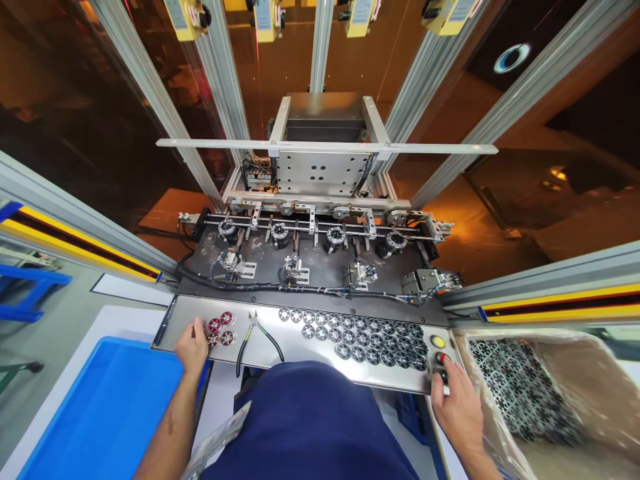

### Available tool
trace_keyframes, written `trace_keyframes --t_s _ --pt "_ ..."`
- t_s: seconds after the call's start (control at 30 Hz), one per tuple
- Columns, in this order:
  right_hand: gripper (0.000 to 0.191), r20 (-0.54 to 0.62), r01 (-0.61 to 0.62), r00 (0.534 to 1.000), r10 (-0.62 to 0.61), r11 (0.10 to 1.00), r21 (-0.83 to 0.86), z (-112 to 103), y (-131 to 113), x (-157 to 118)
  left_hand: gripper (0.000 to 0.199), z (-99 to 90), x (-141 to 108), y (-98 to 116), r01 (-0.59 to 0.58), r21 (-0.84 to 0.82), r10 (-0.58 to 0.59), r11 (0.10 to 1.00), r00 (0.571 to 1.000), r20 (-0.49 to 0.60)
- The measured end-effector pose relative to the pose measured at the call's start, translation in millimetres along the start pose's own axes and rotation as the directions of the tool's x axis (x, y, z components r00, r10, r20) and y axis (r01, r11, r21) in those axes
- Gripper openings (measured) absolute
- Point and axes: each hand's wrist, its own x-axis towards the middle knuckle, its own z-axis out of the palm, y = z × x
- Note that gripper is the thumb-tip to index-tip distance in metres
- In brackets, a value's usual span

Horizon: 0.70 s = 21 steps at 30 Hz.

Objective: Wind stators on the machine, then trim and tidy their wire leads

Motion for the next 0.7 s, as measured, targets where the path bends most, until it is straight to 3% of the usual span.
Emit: trace_keyframes --t_s 0.2,0.43,0.7 --pt "0.042 0.04 -0.092 0.995 0.092 0.996 -0.017 -4 3 8 0.044 0.6 0 -1 0.005 -0.001 -0.005 1.0 1.0 0.001" --pt "0.036 0.077 -0.098 0.992 0.1 0.995 -0.029 -8 12 16 0.042 -0.2 -1 0 0.003 -0.009 -0.003 1.0 1.0 0.005" --pt "0.036 0.151 -0.061 0.986 0.064 0.998 -0.029 -23 7 29 0.04 -4.7 -3 10 0.025 -0.03 -0.025 0.999 1.0 0.009"
